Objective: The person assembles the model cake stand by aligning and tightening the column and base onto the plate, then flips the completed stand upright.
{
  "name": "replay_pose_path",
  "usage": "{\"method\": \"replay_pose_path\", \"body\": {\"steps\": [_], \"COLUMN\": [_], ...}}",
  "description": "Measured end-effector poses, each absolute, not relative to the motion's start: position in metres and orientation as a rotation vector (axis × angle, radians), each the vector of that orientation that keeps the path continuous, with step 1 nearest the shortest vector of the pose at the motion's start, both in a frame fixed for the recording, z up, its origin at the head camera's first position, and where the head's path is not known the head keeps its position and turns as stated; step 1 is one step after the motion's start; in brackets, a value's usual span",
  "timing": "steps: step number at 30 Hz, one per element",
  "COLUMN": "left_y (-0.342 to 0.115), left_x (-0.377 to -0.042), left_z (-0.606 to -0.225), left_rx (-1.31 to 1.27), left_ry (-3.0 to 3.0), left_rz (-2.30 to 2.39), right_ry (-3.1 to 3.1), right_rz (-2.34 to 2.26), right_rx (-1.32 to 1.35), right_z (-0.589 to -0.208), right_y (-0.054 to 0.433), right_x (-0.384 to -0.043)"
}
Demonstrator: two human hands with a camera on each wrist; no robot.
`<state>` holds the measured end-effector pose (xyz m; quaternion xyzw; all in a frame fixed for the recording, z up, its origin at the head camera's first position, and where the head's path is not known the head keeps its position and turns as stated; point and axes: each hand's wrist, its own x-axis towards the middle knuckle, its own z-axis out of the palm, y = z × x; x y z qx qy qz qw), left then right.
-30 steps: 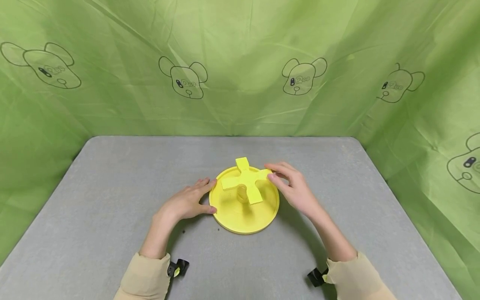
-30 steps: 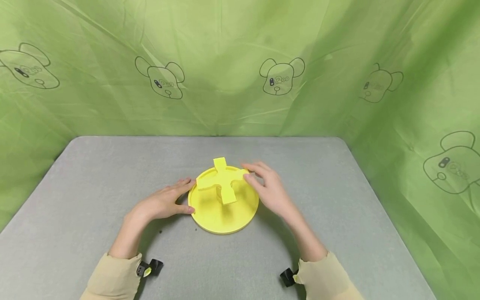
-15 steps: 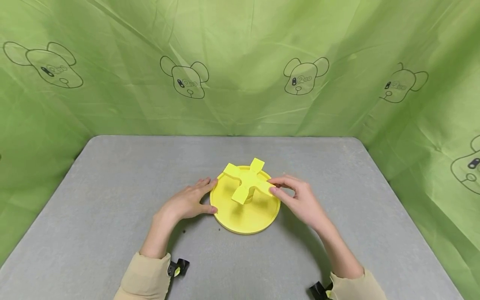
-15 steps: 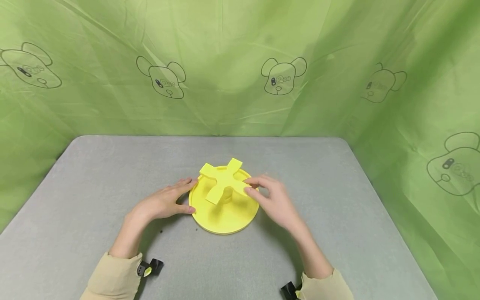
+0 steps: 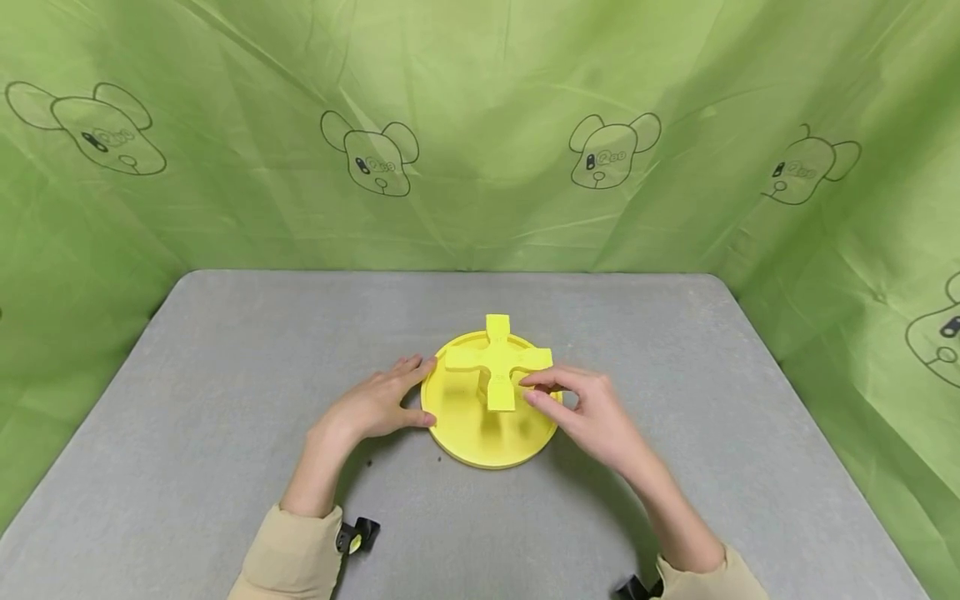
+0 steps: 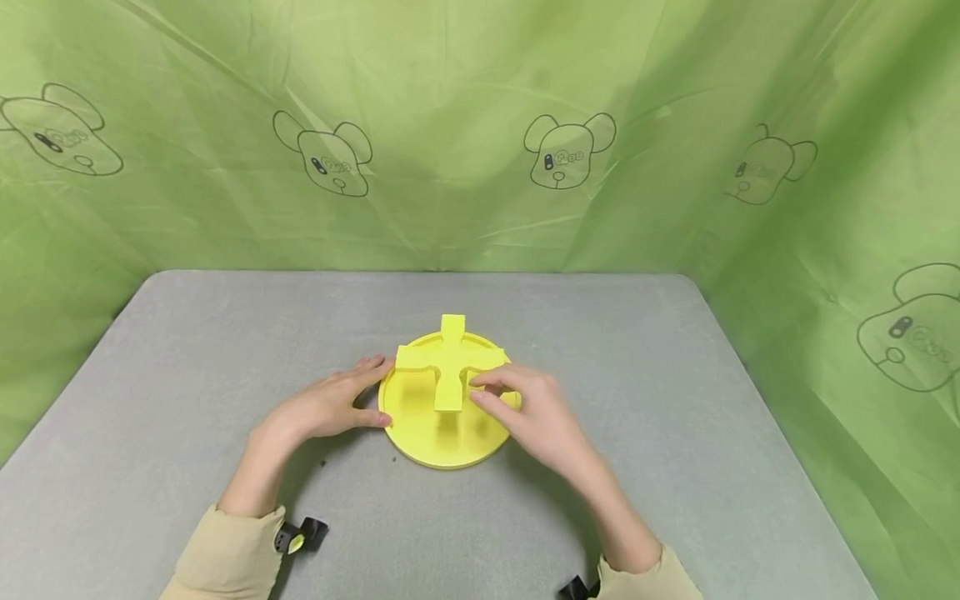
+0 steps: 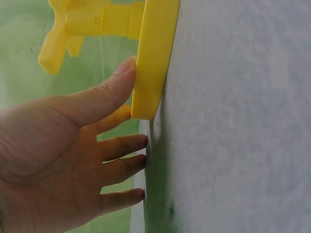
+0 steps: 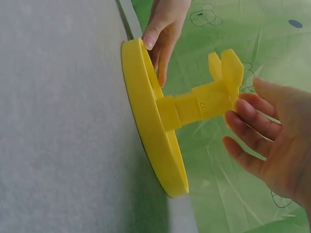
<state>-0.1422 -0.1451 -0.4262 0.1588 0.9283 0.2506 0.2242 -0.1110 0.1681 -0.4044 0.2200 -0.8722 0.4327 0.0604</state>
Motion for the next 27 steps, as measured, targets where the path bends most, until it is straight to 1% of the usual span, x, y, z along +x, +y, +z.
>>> {"method": "replay_pose_path", "body": {"steps": [6,10,15,27], "left_y": [-0.144,-0.144,-0.144,-0.144], "left_x": [-0.142,-0.142,-0.141,-0.142], "left_z": [-0.424,-0.424,-0.425,-0.425], "left_rx": [0.439,0.444,0.445,0.437], "left_ry": [2.563,2.563,2.566,2.556], "left_rz": [0.691,0.685,0.686,0.696], "right_ry": [-2.417,-2.442,-2.590,-2.731], "right_rz": [1.351,1.388,1.412,1.341], "right_rx": [0.427,0.333,0.406,0.591], "right_z": [-0.404,-0.407,-0.409,-0.403], "right_y": [0.172,0.177,0.181,0.179], "right_x": [-0.114,-0.119,-0.123,-0.115]}}
